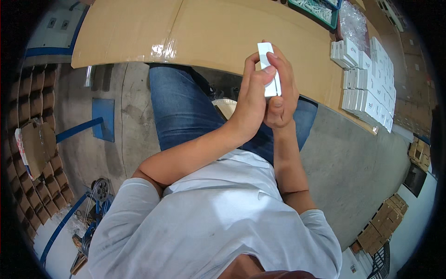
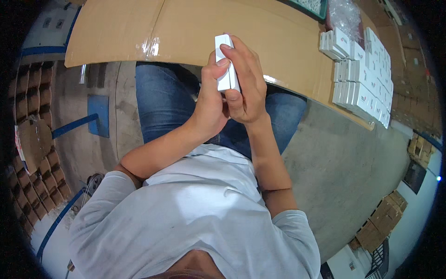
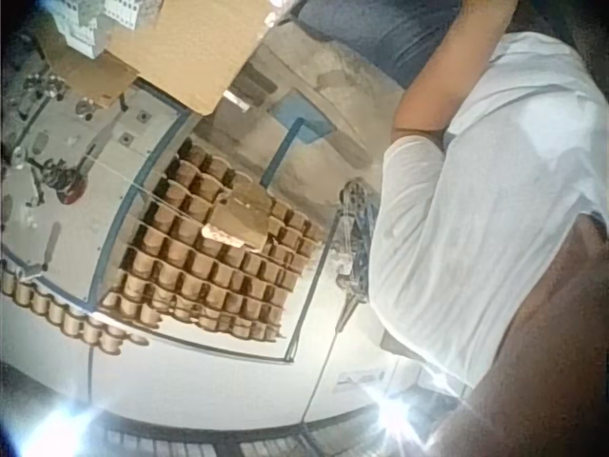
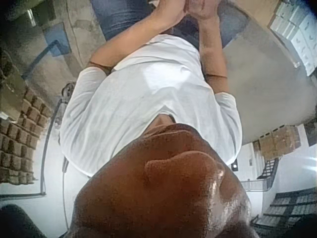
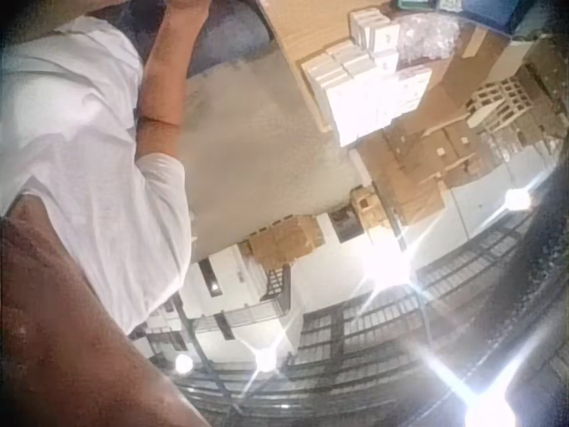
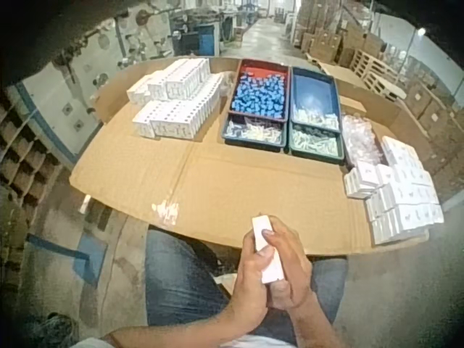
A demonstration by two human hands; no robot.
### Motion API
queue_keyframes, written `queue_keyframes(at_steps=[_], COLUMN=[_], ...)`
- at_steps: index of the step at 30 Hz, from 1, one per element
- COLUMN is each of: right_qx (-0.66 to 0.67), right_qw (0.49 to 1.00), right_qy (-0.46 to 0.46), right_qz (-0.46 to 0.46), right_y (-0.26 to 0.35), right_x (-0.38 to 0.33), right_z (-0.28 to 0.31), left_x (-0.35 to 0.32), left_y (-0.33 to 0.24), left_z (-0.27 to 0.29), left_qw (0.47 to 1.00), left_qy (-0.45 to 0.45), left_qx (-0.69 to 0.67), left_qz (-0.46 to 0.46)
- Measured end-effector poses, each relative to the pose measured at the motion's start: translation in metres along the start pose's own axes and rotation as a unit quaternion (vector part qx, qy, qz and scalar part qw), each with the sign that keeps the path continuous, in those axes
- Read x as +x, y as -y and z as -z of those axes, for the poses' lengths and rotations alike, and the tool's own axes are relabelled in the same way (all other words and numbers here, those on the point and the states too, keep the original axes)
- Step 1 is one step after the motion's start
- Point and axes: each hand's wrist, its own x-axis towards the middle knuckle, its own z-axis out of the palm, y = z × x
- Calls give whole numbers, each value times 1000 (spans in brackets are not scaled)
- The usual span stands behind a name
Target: Inspecting small components and placing them into white boxes and plastic bags at a workstation.
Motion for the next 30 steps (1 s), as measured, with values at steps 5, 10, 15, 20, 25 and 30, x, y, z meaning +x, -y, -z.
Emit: queue_keyframes(at_steps=[5,10,15,20,25,30], right_qx=[145,297,323,376,297,154], right_qw=[985,911,870,841,905,951], right_qy=[-16,-10,43,-10,4,47], right_qz=[-92,-285,-371,-388,-305,-262], right_y=[3,10,22,11,7,12], right_x=[2,8,15,8,0,-2], right_z=[5,15,16,12,6,7], left_x=[20,24,20,23,13,13], left_y=[2,-9,4,9,-17,-22], left_z=[14,36,46,53,36,32], left_qw=[993,969,955,952,996,973], left_qy=[-8,49,75,117,-43,28], left_qx=[54,148,214,227,13,-92], left_qz=[-100,-190,-192,-168,73,210])
